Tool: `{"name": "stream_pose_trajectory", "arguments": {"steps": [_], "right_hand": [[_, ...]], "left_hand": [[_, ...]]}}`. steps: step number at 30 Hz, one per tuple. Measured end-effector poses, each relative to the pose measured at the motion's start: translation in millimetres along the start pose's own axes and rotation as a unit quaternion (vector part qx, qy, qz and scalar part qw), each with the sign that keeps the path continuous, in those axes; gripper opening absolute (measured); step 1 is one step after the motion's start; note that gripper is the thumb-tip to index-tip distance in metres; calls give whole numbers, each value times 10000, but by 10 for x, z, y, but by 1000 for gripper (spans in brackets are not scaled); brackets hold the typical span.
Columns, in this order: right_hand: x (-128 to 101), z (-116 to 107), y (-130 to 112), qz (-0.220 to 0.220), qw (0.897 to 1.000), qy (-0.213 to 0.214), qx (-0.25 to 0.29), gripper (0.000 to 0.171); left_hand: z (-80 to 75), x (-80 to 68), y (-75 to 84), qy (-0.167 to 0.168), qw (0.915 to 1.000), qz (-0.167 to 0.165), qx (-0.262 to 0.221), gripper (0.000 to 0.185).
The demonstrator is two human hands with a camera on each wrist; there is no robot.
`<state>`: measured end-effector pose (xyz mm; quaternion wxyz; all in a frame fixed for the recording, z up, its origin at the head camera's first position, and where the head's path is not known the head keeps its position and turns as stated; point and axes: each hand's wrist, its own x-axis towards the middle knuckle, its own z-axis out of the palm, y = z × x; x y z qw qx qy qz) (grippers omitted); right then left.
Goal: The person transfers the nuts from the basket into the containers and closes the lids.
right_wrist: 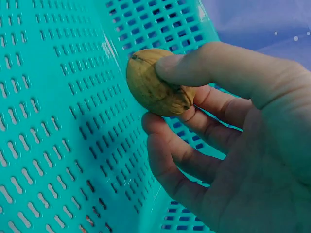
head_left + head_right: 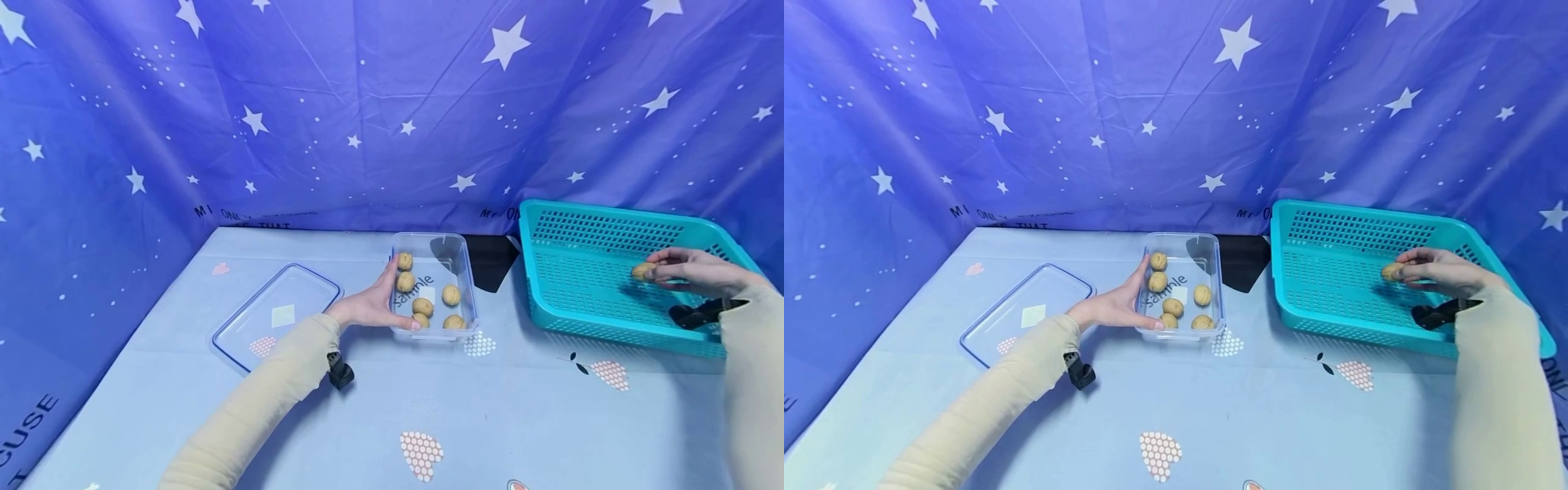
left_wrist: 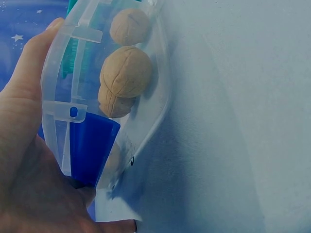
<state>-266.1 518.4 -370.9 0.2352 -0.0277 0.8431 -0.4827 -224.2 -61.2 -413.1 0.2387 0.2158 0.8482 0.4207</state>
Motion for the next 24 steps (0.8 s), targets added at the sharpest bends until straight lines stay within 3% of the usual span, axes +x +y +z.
{"name": "stream_pose_trajectory", "arguments": {"steps": [5,8,13,24], "right_hand": [[13,81,-71,88,9981,352,-507,26],[10,125,-139,-68,9968,324,-726,30],[7,205,-327,-291,9966,366,-679,24],[61,396,-600,-300,9940,327,-1001,37]], "left_hand": [[1,0,0,20,10000,28,-1,132],[2,-4,-1,12,10000,13,0,132],[0,-8,1,26,10000,10,-4,132],[7,6,-10,30,10000,54,76,132]]}}
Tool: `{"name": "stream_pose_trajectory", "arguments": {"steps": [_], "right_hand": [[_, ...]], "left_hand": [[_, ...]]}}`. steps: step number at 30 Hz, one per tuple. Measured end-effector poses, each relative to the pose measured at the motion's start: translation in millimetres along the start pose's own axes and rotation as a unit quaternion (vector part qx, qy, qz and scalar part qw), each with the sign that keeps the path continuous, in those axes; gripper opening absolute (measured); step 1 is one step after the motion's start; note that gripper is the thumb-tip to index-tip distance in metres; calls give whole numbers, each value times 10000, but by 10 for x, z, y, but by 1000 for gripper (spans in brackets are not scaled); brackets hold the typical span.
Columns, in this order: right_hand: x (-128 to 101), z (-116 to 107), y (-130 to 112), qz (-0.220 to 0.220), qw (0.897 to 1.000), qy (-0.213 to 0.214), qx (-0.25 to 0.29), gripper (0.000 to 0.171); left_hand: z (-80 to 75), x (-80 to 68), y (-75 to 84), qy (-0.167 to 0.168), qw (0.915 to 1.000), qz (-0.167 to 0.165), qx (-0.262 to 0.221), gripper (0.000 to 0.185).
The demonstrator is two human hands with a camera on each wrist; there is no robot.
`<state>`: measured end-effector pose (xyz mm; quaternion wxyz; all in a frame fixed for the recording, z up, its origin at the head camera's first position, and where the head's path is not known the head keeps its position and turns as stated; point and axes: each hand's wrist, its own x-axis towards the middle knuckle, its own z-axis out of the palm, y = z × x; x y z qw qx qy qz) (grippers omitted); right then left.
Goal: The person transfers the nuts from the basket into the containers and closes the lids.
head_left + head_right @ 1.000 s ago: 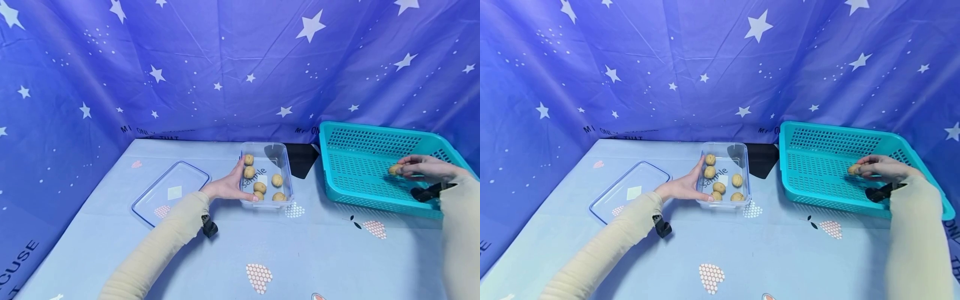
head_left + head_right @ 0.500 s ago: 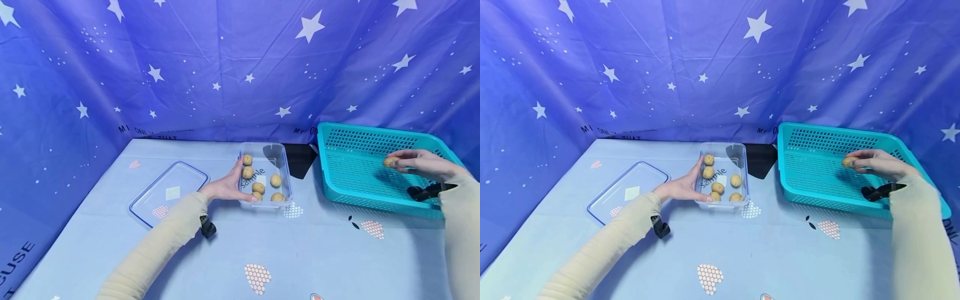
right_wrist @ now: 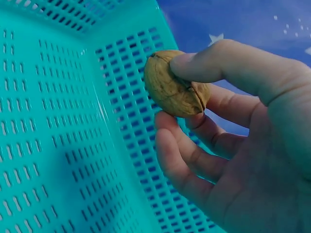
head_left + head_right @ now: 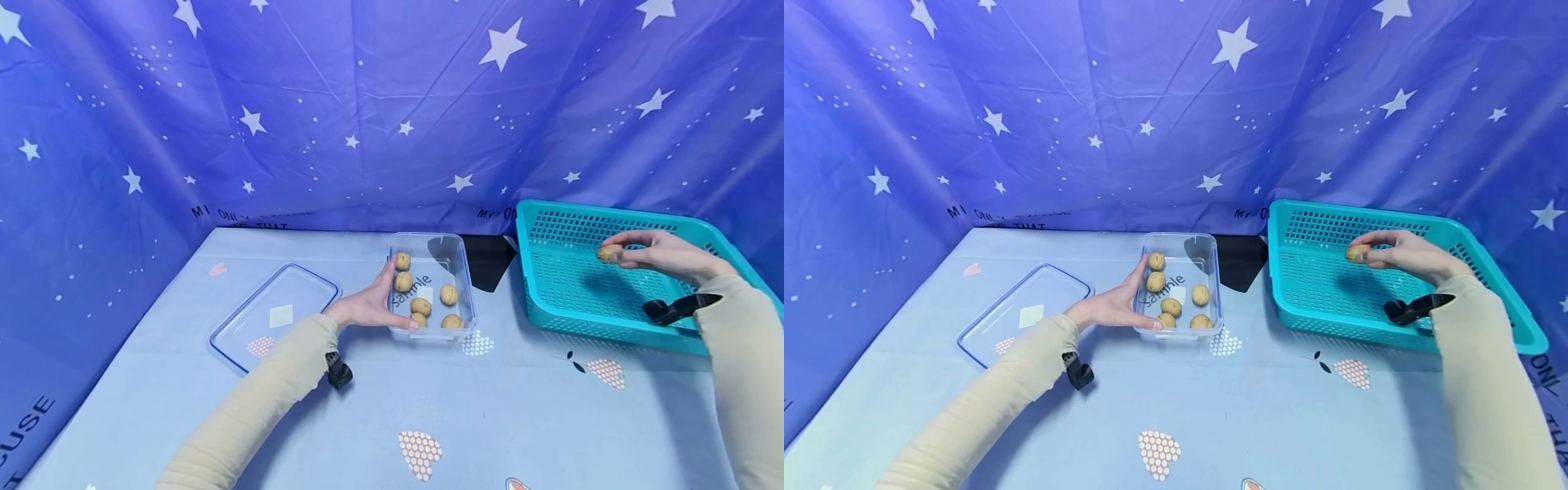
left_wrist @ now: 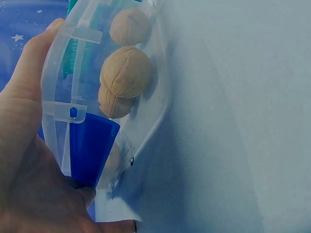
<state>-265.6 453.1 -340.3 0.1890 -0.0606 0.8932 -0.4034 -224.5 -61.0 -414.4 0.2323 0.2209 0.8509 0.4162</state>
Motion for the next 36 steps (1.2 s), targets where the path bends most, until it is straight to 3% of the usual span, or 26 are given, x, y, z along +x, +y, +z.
{"name": "stream_pose_trajectory", "arguments": {"steps": [15,36], "right_hand": [[81,309,-454,-547,9958,-141,-718,42],[143,719,-924,-933,9917,-523,-720,37]], "left_hand": [[6,0,11,-10,10000,-16,-48,132],[-4,-12,6,-37,10000,27,-21,131]]}}
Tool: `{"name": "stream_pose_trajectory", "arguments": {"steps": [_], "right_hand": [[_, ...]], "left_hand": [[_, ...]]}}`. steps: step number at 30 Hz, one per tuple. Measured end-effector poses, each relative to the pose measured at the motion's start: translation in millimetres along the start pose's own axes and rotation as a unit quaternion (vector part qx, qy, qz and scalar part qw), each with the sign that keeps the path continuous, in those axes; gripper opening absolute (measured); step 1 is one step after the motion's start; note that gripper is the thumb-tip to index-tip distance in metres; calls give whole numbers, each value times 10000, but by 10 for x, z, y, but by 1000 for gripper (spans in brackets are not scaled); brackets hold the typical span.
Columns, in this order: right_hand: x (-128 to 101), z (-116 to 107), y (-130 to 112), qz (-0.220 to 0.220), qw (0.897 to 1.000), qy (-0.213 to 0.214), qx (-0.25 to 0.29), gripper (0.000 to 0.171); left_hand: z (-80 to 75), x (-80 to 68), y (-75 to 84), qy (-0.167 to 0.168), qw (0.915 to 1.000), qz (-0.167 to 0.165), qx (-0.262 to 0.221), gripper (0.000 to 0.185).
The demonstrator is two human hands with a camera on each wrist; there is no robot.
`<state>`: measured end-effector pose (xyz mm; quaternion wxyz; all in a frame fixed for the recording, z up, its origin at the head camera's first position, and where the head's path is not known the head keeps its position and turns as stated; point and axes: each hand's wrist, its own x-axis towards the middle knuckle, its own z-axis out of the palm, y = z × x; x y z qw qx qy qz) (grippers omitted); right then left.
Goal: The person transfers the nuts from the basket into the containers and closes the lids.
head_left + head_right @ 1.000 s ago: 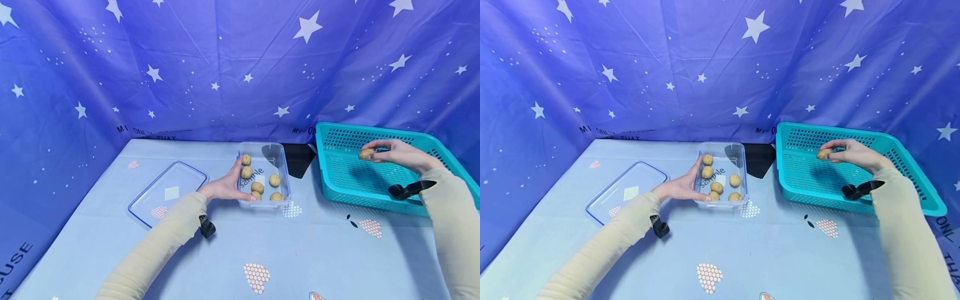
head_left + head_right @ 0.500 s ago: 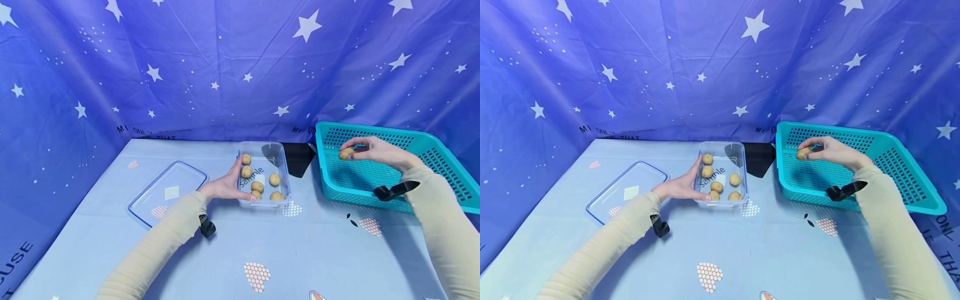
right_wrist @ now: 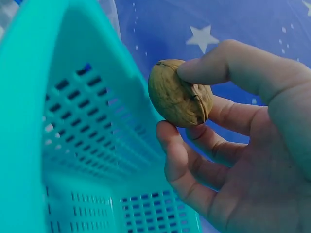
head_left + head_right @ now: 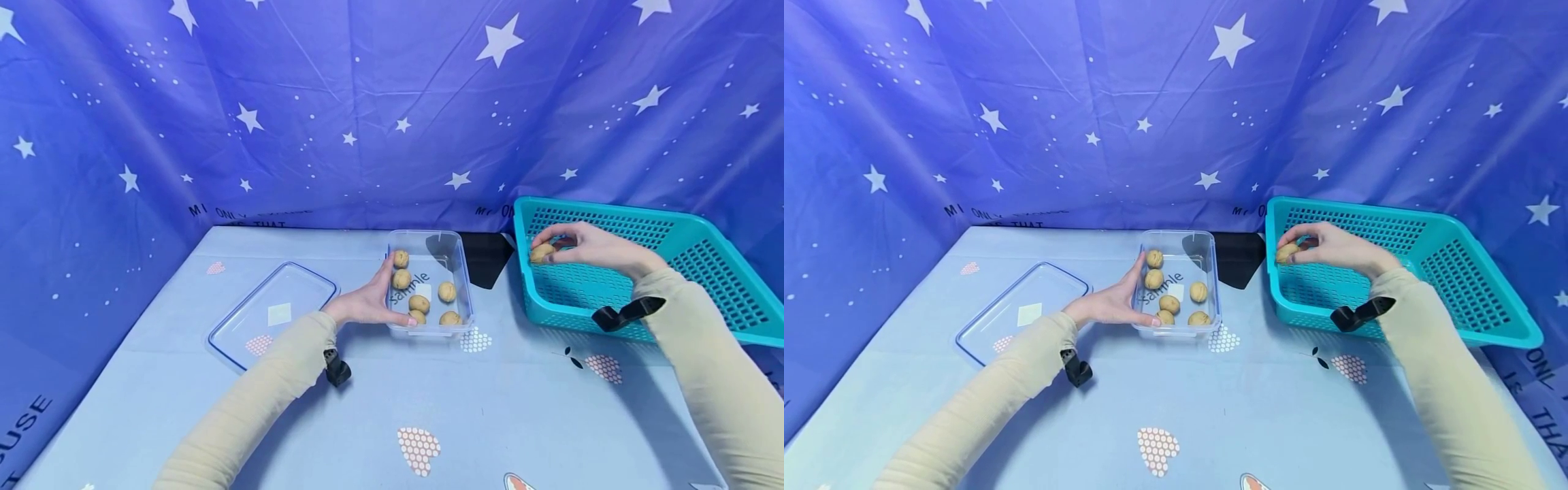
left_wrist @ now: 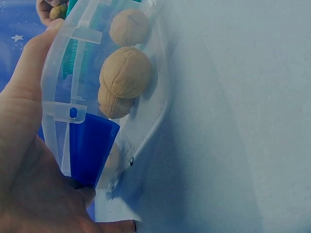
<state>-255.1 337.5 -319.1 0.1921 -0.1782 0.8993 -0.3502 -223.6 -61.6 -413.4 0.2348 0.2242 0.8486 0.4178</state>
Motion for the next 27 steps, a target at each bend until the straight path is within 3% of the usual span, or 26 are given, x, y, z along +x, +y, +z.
{"name": "stream_pose_trajectory", "arguments": {"steps": [8,15,27], "right_hand": [[79,134,-175,-294,9992,-241,95,36],[157,282,-304,-417,9970,-431,490,32],[333,562,-429,-1072,9912,-673,393,30]], "left_hand": [[0,-4,-4,10,10000,-29,-13,131],[3,5,-7,20,10000,-2,-1,131],[3,10,-9,30,9999,-5,102,131]]}}
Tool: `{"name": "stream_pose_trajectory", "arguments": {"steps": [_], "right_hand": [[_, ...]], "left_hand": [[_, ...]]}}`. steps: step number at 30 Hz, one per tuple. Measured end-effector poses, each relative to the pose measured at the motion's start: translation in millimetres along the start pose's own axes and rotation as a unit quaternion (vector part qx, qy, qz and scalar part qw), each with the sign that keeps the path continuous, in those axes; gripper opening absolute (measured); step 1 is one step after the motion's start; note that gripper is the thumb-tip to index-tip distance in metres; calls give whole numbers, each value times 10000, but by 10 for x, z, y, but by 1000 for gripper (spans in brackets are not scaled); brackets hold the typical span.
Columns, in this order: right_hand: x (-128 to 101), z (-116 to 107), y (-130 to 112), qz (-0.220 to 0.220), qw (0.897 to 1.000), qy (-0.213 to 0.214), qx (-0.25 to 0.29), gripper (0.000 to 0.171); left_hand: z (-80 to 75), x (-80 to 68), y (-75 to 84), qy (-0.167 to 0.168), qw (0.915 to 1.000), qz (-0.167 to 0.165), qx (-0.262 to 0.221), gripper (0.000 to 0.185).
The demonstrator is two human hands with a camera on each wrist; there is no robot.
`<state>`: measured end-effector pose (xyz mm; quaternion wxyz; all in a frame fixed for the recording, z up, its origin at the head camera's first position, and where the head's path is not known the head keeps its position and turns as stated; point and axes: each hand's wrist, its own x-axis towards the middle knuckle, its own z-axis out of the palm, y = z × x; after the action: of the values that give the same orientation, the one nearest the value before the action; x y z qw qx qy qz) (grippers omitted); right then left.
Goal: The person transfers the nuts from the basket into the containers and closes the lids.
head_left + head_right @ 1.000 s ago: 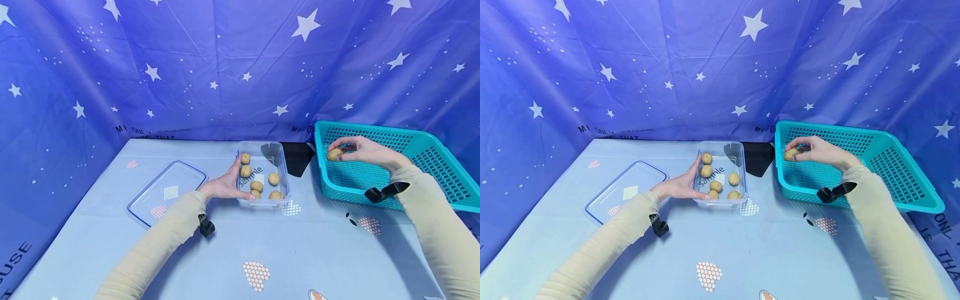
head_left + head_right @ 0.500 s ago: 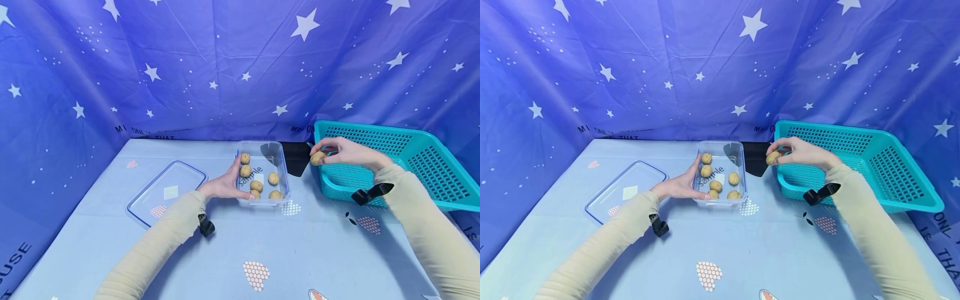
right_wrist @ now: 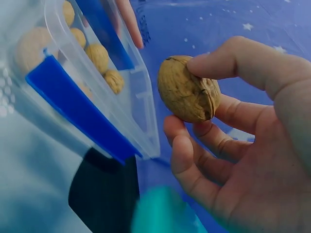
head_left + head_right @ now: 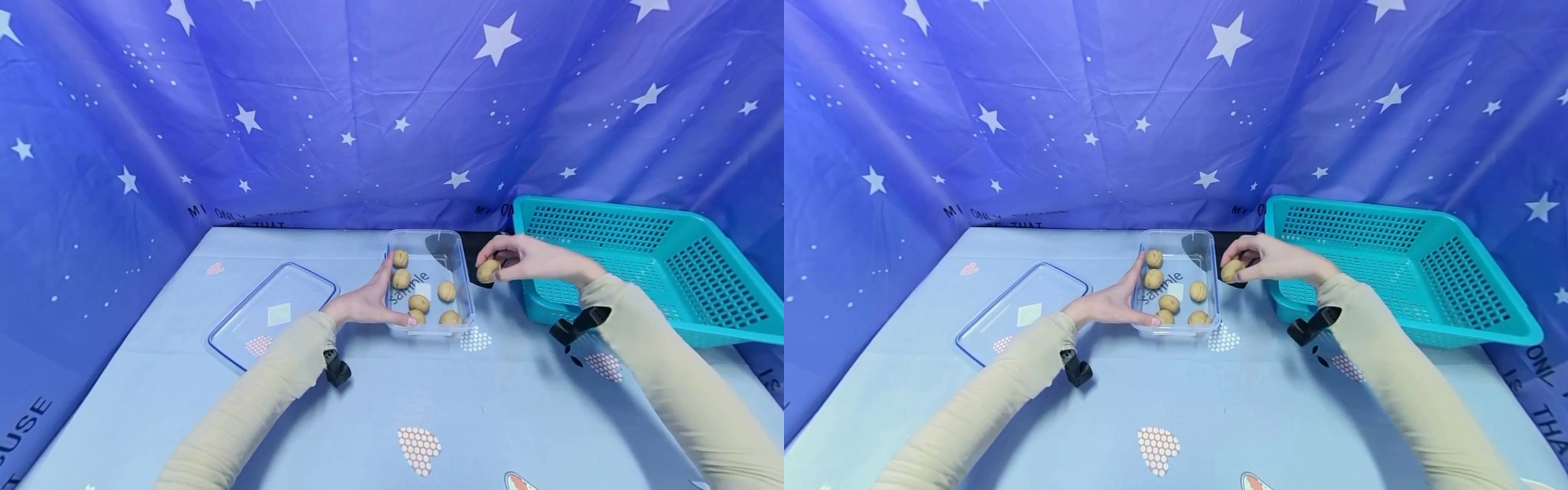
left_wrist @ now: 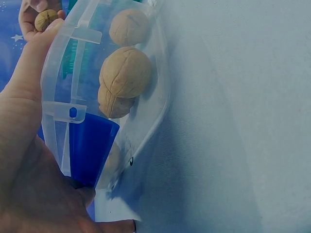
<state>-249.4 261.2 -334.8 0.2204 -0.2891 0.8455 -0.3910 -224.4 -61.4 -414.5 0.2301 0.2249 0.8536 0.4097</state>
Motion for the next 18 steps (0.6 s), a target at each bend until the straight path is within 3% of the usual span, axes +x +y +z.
{"name": "stream_pose_trajectory", "arguments": {"steps": [10,18], "right_hand": [[177,218,-14,-767,9965,-316,-39,28],[290,396,-15,-429,9978,-508,16,29]], "left_hand": [[-1,-1,-2,-29,10000,-13,-83,131],[-2,3,5,-11,10000,-22,-57,131]]}}
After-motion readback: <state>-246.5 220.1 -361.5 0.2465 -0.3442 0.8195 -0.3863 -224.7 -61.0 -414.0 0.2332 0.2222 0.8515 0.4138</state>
